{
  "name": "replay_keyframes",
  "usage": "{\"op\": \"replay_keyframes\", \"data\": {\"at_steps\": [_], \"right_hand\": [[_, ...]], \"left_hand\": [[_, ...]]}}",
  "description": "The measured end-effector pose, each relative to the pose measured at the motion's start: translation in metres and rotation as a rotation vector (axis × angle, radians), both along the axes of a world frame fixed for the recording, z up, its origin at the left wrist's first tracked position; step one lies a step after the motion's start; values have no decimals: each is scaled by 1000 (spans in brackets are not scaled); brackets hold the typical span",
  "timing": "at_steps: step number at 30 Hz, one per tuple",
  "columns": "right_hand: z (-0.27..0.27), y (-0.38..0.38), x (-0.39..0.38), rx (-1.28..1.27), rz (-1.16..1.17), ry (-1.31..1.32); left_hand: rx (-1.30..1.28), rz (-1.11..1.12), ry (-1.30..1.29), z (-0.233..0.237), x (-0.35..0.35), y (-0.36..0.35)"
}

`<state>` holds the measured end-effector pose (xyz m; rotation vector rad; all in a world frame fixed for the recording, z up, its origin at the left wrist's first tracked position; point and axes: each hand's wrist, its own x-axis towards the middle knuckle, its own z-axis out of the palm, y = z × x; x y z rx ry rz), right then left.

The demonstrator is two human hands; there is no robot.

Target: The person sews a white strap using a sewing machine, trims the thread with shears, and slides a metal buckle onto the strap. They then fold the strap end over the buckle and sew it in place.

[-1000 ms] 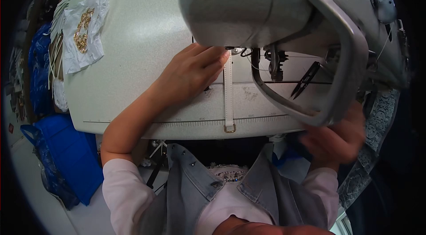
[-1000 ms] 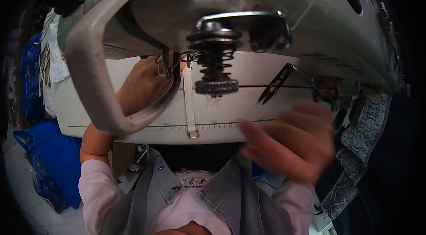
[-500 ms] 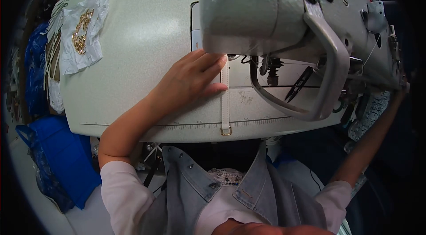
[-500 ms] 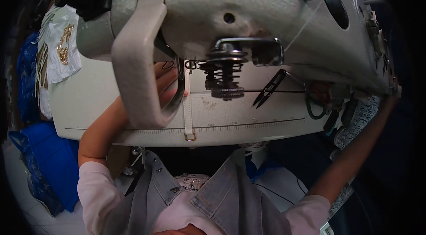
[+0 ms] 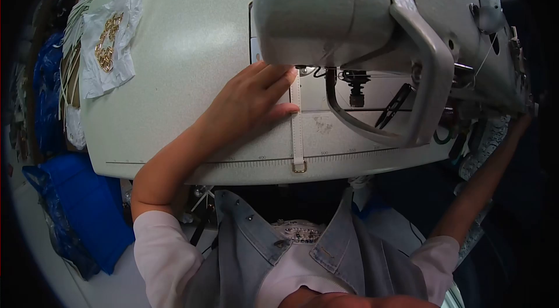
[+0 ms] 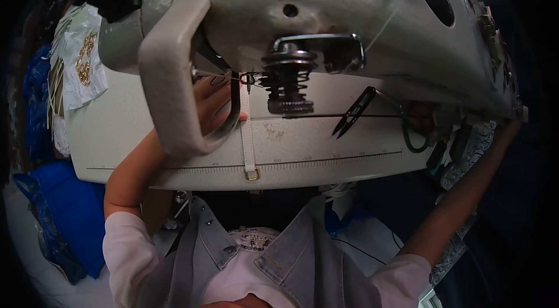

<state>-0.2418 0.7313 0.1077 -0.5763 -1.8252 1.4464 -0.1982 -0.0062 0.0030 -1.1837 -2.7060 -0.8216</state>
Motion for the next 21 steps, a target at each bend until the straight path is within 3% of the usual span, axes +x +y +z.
{"op": "replay_keyframes", "data": {"at_steps": [13,21], "right_hand": [[-21,49,8,166,65,-2],[-21,-3,8,164,3,86]], "left_hand": [[27,-35,41,-7,-5,0],[1,-3,21,-1,-3,1]]}}
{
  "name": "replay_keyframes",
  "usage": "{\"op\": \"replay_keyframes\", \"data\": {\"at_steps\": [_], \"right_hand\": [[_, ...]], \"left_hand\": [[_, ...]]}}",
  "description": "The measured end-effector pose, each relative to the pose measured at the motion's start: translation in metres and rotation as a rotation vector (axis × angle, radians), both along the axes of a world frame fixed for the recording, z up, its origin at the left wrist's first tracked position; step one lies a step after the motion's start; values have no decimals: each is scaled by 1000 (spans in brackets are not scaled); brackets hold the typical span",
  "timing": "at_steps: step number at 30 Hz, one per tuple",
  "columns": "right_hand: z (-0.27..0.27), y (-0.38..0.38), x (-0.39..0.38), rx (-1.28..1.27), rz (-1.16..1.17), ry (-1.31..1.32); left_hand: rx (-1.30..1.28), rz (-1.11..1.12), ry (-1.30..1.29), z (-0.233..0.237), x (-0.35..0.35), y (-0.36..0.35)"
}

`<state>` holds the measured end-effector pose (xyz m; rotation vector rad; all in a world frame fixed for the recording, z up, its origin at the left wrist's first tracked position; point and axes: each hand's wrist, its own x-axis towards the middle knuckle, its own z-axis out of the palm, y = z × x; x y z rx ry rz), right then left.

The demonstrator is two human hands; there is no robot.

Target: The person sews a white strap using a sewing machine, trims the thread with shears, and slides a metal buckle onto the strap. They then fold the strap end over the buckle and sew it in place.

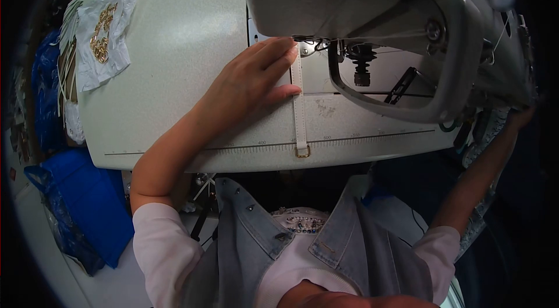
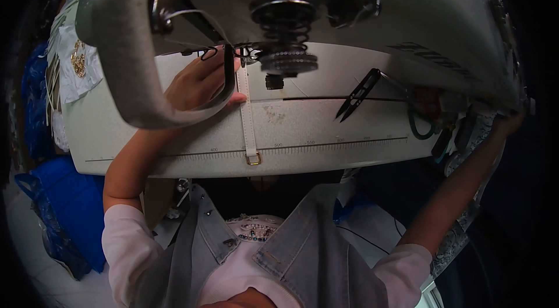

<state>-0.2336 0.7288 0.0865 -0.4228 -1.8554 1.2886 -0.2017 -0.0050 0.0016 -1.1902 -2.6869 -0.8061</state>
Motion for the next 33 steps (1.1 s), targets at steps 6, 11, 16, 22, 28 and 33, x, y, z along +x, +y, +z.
{"op": "replay_keyframes", "data": {"at_steps": [6,11,16,22,28,33], "right_hand": [[-1,-23,1,-69,-62,-3],[-33,-46,8,-78,-67,188],[-17,-86,43,177,-312,-35],[-49,-403,79,166,676,33],[-103,-491,20,-288,1342,-222],[-81,-507,38,3,1330,-149]], "left_hand": [[5,-8,-75,4,-1,-1],[0,-21,-84,4,-1,-2],[-3,-12,-49,3,0,-1],[46,-20,-49,-3,0,0],[40,-11,-25,-4,2,-1],[36,-12,-29,-1,1,-3]]}}
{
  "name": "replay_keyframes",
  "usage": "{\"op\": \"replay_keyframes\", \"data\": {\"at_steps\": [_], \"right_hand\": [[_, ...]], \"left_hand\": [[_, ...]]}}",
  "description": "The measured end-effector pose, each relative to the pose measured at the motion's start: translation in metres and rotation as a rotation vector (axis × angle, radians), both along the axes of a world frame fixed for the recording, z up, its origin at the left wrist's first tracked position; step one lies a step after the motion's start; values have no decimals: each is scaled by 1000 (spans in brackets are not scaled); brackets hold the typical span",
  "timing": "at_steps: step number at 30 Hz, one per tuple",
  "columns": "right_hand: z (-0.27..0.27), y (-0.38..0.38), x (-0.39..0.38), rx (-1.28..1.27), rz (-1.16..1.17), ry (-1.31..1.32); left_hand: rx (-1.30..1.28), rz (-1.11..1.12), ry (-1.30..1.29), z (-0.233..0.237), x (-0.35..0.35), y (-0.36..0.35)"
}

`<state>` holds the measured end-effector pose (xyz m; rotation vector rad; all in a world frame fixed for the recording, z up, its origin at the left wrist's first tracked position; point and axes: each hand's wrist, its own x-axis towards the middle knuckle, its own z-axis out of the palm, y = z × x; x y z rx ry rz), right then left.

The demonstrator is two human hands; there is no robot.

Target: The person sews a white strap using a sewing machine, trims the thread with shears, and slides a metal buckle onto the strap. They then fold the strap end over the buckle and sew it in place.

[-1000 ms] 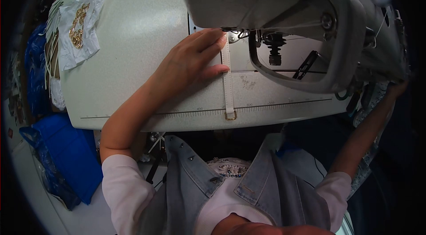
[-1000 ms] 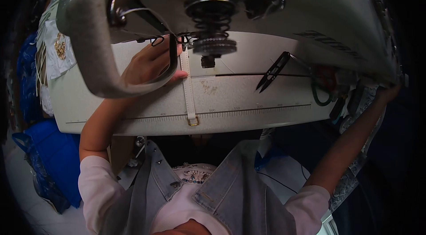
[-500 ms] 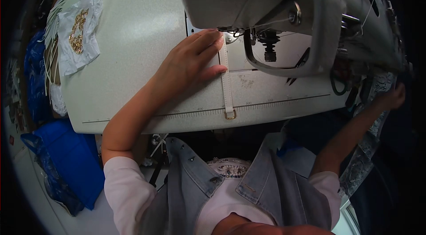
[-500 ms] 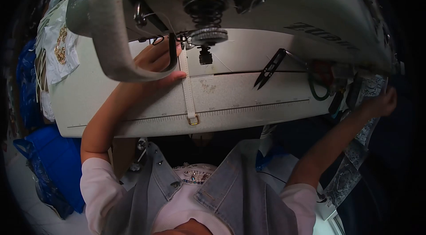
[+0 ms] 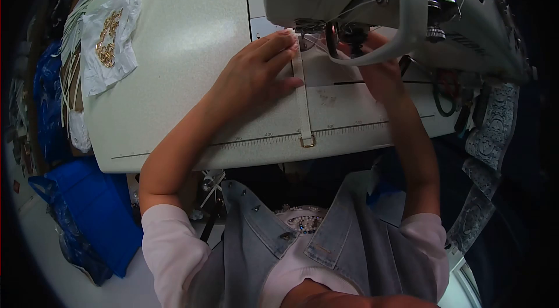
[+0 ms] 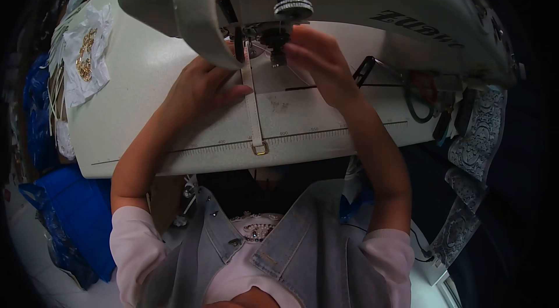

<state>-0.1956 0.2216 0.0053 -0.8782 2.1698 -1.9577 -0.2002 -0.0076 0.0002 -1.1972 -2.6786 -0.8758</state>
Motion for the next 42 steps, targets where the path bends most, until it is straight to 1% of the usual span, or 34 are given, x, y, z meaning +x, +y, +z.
{"op": "replay_keyframes", "data": {"at_steps": [2,3,4,6,7,9,10,12,14,18,20,21,23,24,26,27,29,30,32,33,36,37,39,42], "right_hand": [[9,-5,10,422,-140,299],[8,-4,9,424,-144,298],[7,-3,5,629,-129,543],[2,15,-14,835,-106,787],[-1,39,-36,1104,-67,590],[10,45,-43,1357,-36,380],[15,43,-35,1307,-163,288],[22,32,-19,1256,-282,200],[16,20,-6,730,-229,870],[-2,12,-23,669,-209,771],[-15,11,-27,762,-110,644],[-14,12,-26,760,-106,642],[-7,17,-25,546,-193,801],[-3,16,-24,545,-188,797],[3,14,-22,509,-215,797],[-5,14,-25,505,-211,795],[-24,16,-31,630,-164,706],[-26,17,-30,632,-168,705],[-25,18,-29,674,-114,572],[-23,17,-29,671,-111,574],[-15,14,-26,560,-76,575],[-13,14,-24,650,-91,562],[-10,12,-23,742,-102,551],[-7,11,-21,835,-106,510]], "left_hand": [[3,-6,-17,2,-1,1],[4,-11,-18,0,-1,1],[5,-4,-21,-3,-2,-1],[9,3,-28,-5,-1,0],[4,13,3,-5,0,0],[-7,17,41,-3,0,0],[3,12,9,-3,0,1],[19,11,-23,-1,-1,2],[6,6,-53,0,-1,1],[10,9,-20,-4,-1,1],[29,22,-108,-5,-2,0],[28,25,-111,-5,-2,0],[17,-10,-96,-3,-4,1],[17,-5,-101,-1,-3,1],[-21,-10,-28,3,-3,1],[-23,-5,-31,2,-2,1],[12,8,-29,-2,-2,2],[12,4,-29,-4,-2,1],[36,-1,-55,-6,-3,0],[35,3,-55,-5,-3,1],[31,17,-67,-3,-2,2],[45,3,-23,-6,-2,2],[62,-9,20,-6,-2,2],[18,-41,63,-2,0,2]]}}
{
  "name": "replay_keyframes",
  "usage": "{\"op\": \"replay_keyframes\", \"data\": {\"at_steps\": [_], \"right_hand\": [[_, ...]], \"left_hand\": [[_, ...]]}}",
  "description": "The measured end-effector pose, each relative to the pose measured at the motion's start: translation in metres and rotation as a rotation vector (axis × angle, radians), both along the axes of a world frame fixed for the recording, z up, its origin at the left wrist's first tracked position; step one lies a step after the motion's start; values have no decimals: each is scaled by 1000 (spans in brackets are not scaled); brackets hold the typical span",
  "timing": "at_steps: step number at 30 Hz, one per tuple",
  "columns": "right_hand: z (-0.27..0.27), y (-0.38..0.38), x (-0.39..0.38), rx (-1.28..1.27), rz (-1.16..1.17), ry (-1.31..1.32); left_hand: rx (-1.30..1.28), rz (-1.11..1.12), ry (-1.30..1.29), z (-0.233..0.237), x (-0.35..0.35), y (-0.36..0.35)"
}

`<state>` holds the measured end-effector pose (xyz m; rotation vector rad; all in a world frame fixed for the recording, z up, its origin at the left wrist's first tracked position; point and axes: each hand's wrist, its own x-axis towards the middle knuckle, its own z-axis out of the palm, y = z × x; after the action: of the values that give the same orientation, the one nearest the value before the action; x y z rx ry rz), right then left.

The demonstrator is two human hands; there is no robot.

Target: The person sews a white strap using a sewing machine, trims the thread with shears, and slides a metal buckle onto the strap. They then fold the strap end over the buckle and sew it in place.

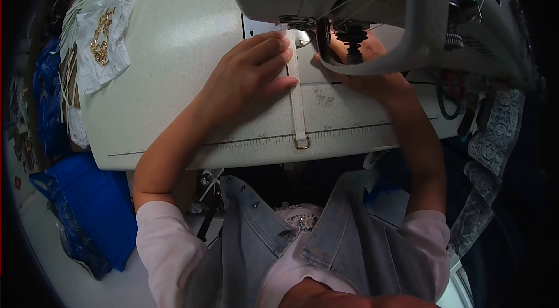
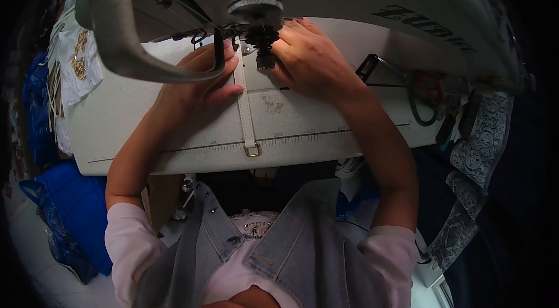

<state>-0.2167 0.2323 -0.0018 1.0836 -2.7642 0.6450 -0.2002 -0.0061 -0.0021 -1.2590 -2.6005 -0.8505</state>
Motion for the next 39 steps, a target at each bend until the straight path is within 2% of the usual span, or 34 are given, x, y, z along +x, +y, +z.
{"op": "replay_keyframes", "data": {"at_steps": [9,12,21,23,25,27,28,29,30,31,32,33,35,37,39], "right_hand": [[4,2,2,60,-3,-102],[2,2,1,7,27,-3],[6,3,1,4,18,-51],[9,5,0,18,45,3],[22,7,4,7,64,70],[55,19,21,-8,131,60],[82,32,39,-8,192,-1],[99,58,58,-127,110,157],[110,109,60,-260,-143,472],[141,179,43,-316,-577,824],[175,231,18,-297,-865,1013],[190,276,1,-268,-956,1032],[199,361,-33,-229,-1018,818],[181,420,-44,-255,-1076,606],[156,463,-39,-258,-1117,516]], "left_hand": [[51,74,-14,-1,-2,3],[55,64,17,0,-6,2],[59,64,-11,0,-9,3],[66,68,-22,-2,-10,3],[60,70,-1,-1,-9,3],[55,76,28,-1,-10,0],[71,89,-52,-1,-10,-2],[83,102,-135,-2,-10,-5],[151,152,-365,-4,-13,-8],[144,151,-362,-6,-20,-8],[90,218,-298,-9,-27,-6],[71,249,-266,-9,-30,-2],[-15,265,-135,-10,-33,6],[-83,257,-34,-6,-35,10],[-151,291,-131,-3,-36,11]]}}
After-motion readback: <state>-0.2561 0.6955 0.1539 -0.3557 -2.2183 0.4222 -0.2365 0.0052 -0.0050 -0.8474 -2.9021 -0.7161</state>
